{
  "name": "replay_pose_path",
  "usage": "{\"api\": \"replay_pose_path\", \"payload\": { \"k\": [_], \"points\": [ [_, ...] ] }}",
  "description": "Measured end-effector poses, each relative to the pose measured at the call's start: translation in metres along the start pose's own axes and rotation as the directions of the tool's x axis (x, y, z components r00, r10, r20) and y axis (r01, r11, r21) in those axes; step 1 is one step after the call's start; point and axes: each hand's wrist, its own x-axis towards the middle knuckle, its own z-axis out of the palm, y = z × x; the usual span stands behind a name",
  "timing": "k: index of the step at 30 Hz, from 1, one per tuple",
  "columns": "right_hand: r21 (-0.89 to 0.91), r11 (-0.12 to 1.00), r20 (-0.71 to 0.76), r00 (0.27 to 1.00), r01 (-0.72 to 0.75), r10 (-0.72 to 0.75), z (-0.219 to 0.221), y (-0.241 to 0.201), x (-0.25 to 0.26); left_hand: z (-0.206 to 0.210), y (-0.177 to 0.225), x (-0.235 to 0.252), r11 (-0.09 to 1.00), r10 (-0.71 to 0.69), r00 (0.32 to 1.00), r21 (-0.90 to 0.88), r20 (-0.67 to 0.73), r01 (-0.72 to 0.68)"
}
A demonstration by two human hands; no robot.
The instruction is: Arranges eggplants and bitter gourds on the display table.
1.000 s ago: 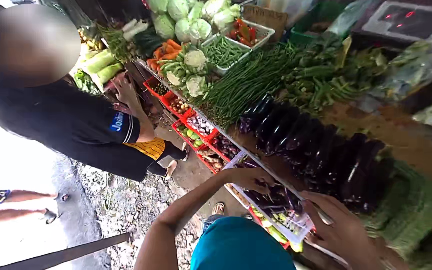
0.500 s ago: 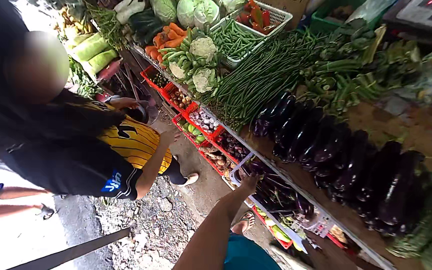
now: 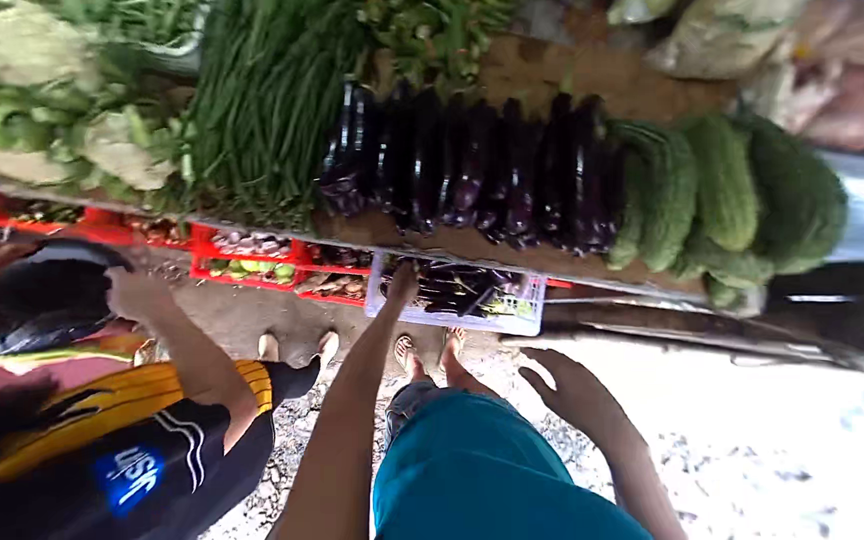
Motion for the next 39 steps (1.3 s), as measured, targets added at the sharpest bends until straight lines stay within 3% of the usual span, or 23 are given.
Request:
{"api": "replay_pose_path", "payload": {
  "k": [3, 5, 10, 12, 14, 17, 19, 21, 23, 27, 30, 32, 34, 39],
  "points": [
    [0.23, 0.973, 0.087, 0.996, -0.001, -0.019, 0.016, 0.013, 0.044, -0.014, -0.009, 0.002, 0.993, 0.07, 0.995, -0.085, -0.066, -0.076],
    [0.303, 0.949, 0.095, 0.994, -0.085, 0.058, 0.033, 0.025, 0.088, -0.013, -0.011, -0.014, 0.978, 0.115, 0.989, -0.165, -0.094, -0.129],
    [0.168, 0.946, -0.215, 0.926, -0.279, 0.311, 0.063, 0.069, 0.209, -0.003, -0.001, -0.084, 0.887, 0.272, 0.943, -0.331, -0.189, -0.322],
    [0.127, 0.936, -0.194, 0.917, -0.328, 0.348, 0.066, 0.084, 0.238, -0.01, 0.012, -0.118, 0.81, 0.346, 0.913, -0.422, -0.217, -0.407],
    [0.205, 0.933, -0.137, 0.935, -0.296, 0.327, 0.075, 0.098, 0.26, -0.036, 0.037, -0.155, 0.728, 0.422, 0.877, -0.49, -0.231, -0.479],
    [0.165, 0.938, -0.087, 0.943, -0.303, 0.32, 0.08, 0.111, 0.274, -0.085, 0.072, -0.196, 0.513, 0.573, 0.755, -0.577, -0.321, -0.635],
    [0.085, 0.944, -0.03, 0.946, -0.319, 0.323, 0.069, 0.102, 0.266, -0.113, 0.094, -0.208, 0.368, 0.582, 0.712, -0.654, -0.393, -0.661],
    [0.018, 0.942, -0.004, 0.943, -0.334, 0.334, 0.059, 0.089, 0.255, -0.143, 0.12, -0.212, 0.285, 0.536, 0.722, -0.711, -0.437, -0.643],
    [0.037, 0.939, 0.078, 0.938, -0.341, 0.337, 0.042, 0.073, 0.234, -0.176, 0.149, -0.206, 0.325, 0.494, 0.741, -0.694, -0.454, -0.642],
    [0.159, 0.946, 0.218, 0.945, -0.282, 0.245, 0.021, 0.079, 0.195, -0.23, 0.193, -0.144, 0.616, 0.35, 0.81, -0.536, -0.47, -0.577],
    [0.214, 0.955, 0.257, 0.955, -0.204, 0.147, -0.003, 0.087, 0.156, -0.252, 0.197, -0.086, 0.903, 0.302, 0.845, -0.151, -0.441, -0.402],
    [0.24, 0.953, 0.266, 0.957, -0.183, 0.117, -0.025, 0.087, 0.125, -0.256, 0.197, -0.066, 0.942, 0.317, 0.853, 0.032, -0.415, -0.335],
    [0.241, 0.956, 0.291, 0.952, -0.168, 0.093, -0.047, 0.087, 0.092, -0.256, 0.194, -0.06, 0.936, 0.337, 0.851, 0.046, -0.402, -0.349],
    [0.491, 0.866, 0.277, 0.959, -0.089, -0.058, -0.087, 0.073, 0.021, -0.245, 0.189, -0.097, 0.937, 0.349, 0.82, 0.169, -0.454, -0.306]
  ]
}}
